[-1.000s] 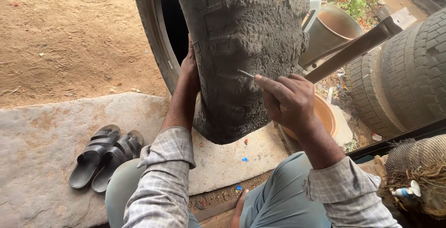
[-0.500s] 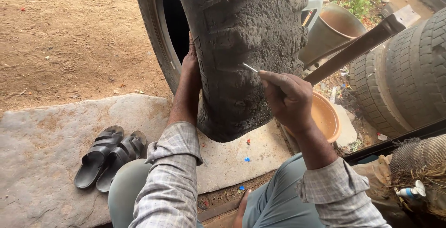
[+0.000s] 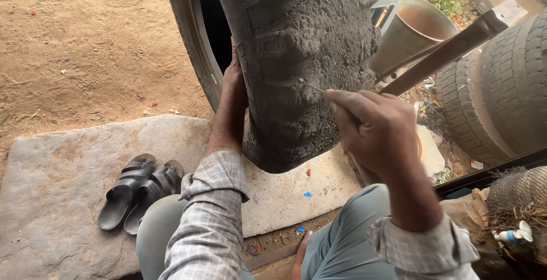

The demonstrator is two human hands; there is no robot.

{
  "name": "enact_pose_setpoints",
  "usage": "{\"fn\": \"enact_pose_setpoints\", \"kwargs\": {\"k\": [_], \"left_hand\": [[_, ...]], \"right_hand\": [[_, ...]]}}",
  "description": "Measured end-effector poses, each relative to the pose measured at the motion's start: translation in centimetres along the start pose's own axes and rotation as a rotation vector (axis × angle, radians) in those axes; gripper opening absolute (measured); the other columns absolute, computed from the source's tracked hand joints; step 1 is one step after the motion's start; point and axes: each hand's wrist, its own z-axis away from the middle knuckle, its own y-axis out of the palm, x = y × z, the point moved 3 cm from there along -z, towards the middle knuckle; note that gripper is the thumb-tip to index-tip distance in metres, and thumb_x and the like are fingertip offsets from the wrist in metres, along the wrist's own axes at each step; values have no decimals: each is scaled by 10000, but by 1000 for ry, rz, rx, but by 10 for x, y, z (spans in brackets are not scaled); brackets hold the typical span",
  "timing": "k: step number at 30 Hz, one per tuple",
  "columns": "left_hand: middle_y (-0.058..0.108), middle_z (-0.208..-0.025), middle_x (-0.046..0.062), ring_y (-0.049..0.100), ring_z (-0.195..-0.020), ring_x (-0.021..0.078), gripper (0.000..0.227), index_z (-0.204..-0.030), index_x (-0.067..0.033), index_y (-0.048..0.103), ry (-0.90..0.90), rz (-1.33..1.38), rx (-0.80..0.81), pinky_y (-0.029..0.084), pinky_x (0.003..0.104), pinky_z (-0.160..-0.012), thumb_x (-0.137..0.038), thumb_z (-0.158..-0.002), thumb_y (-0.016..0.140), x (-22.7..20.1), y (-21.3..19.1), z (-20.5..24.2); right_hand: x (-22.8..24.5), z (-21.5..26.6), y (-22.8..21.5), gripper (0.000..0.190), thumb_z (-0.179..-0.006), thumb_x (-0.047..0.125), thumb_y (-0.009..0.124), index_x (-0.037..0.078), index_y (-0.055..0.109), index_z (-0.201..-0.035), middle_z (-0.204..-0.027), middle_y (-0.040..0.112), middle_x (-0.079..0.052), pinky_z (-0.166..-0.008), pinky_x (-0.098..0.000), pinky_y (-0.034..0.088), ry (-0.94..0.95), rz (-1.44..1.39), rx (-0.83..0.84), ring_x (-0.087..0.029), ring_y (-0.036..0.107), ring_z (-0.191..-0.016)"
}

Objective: The person sits on the ground holding a large mud-covered tire upright and uses a small metal pick to scrape packed mud out of the tread grooves, periodically rotating the tire to reach different sections.

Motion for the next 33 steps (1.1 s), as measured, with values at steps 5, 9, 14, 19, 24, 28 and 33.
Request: {"fn": "enact_pose_setpoints", "kwargs": {"k": [5, 9, 14, 19, 24, 28, 33], "left_hand": [[617, -1354, 311, 629, -1248, 434, 1200, -1452, 52, 448, 29, 22, 54, 582, 648, -957, -874, -690, 487, -3, 5, 5], [614, -1365, 306, 628, -1253, 428, 1206, -1446, 62, 465, 39, 52, 73, 577, 633, -969, -877, -690, 501, 0, 3, 0], [596, -1377, 294, 616, -1249, 419, 1194, -1442, 51, 462, 9, 23, 28, 573, 625, -951, -877, -691, 487, -1, 3, 4], [624, -1345, 304, 649, -1220, 420, 1191, -1420, 67, 491, 46, 28, 60, 601, 600, -944, -879, -697, 497, 2, -1, -1], [656, -1296, 293, 674, -1176, 410, 1187, -1399, 71, 509, 29, 5, 39, 614, 603, -909, -884, -694, 484, -5, 3, 11], [667, -1272, 288, 680, -1163, 409, 1163, -1391, 74, 514, 28, 45, 54, 616, 605, -907, -863, -702, 516, 7, 0, -5], [683, -1279, 256, 675, -1153, 393, 1095, -1387, 59, 553, -34, 65, -17, 597, 576, -902, -821, -735, 543, -2, 0, 2]], "right_hand": [[17, -9, -7, 109, -947, 112, 766, 106, 809, -1047, -801, 762, -59, -593, -356, 527, 17, 157, 70, -188, 709, -647], [6, -5, 13, 95, -989, 95, 735, 84, 786, -1068, -914, 783, -81, -629, -324, 564, -43, 91, 46, -180, 743, -740], [5, -2, 19, 84, -1006, 93, 718, 73, 776, -1063, -951, 794, -92, -637, -276, 609, -59, -49, 89, -162, 777, -795], [3, -4, 12, 127, -998, 74, 707, 56, 772, -1106, -958, 792, -98, -679, -296, 617, 35, -22, 3, -162, 773, -803], [-3, 4, 10, 138, -991, 73, 713, 61, 773, -1115, -980, 791, -99, -664, -267, 630, 150, -120, 58, -130, 769, -794], [-13, 13, 16, 168, -969, 69, 719, 58, 775, -1127, -959, 797, -88, -634, -245, 604, 211, -241, 83, -108, 748, -768], [-67, 30, 21, 216, -989, 14, 655, 28, 744, -1186, -973, 725, -87, -673, -251, 533, 303, -437, -159, -111, 655, -791]]}}
